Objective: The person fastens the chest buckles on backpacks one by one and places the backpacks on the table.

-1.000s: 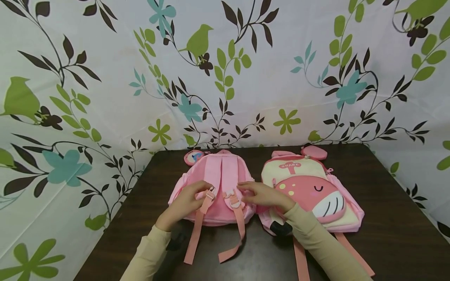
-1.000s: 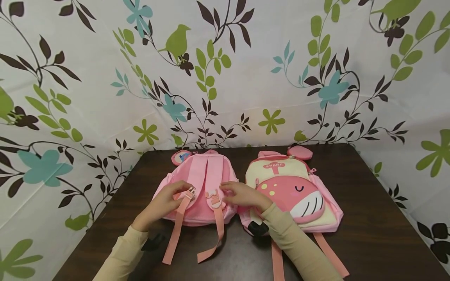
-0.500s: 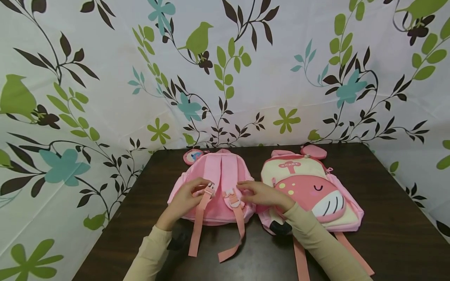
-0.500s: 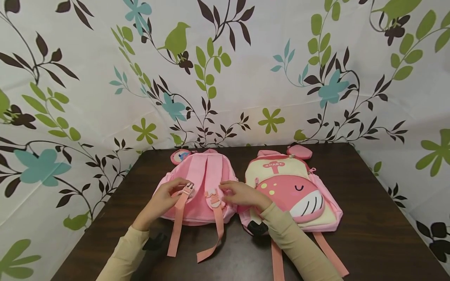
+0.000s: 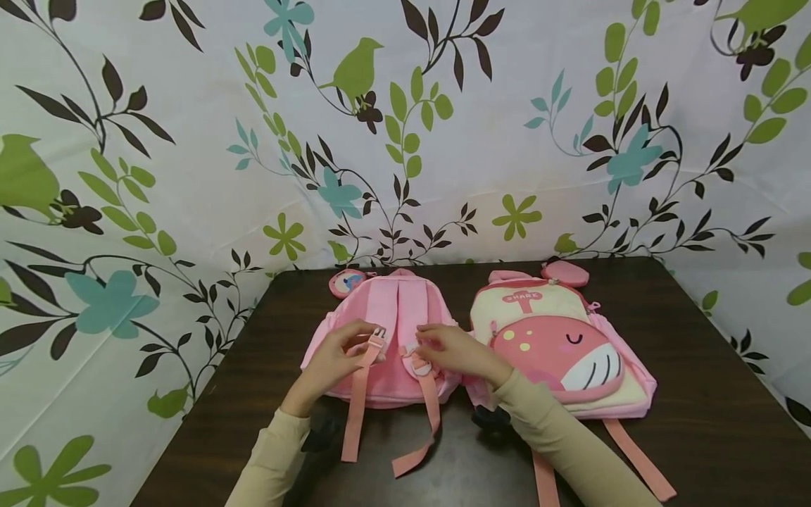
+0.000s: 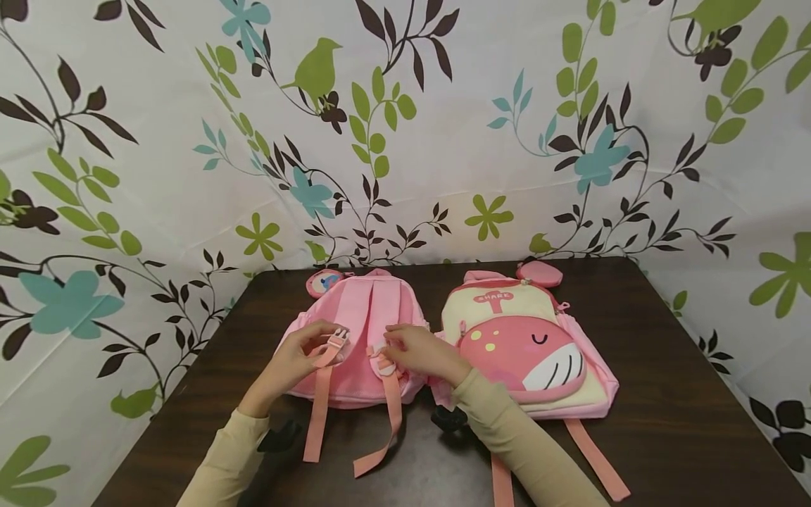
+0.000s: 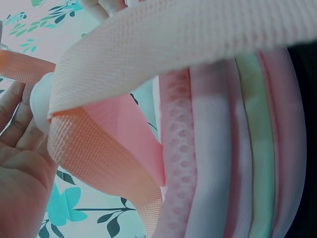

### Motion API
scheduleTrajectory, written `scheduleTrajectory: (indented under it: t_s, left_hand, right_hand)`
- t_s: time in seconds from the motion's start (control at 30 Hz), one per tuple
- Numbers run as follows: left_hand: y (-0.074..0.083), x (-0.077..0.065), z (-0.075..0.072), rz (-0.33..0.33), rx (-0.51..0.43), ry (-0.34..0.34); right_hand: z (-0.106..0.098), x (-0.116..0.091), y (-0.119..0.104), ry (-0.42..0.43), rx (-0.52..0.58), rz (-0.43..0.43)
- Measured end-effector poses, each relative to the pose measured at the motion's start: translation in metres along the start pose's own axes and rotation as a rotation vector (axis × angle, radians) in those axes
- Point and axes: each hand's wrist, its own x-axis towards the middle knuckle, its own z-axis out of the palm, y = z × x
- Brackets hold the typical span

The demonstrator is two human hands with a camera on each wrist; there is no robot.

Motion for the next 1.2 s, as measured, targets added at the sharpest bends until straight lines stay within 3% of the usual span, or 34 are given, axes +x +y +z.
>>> scheduleTrajectory:
  t_s: [0.17, 0.37, 0.57, 0.87, 1.2]
  left_hand:
    - [0.0, 0.001, 0.001, 0.011, 0.007, -0.003]
    - [0.002, 0.001, 0.002, 0.033, 0.02, 0.011]
    - [0.003, 0.003, 0.004, 0.071, 0.071, 0.113]
    - [0.005, 0.007, 0.006, 0.04, -0.033, 0.26]
    - [0.006, 0.008, 0.004, -0.034, -0.044, 0.296]
  right_hand:
    - [0.008, 0.006, -0.009, -0.008, -0.044, 0.025]
    - [0.024, 0.012, -0.018, 0.033, -0.096, -0.039]
    - [0.039, 0.018, -0.026, 0.071, -0.155, -0.1]
    - [0.049, 0.03, -0.028, 0.07, -0.16, -0.033]
    - [0.053, 0.033, -0.027, 0.078, -0.264, -0.089]
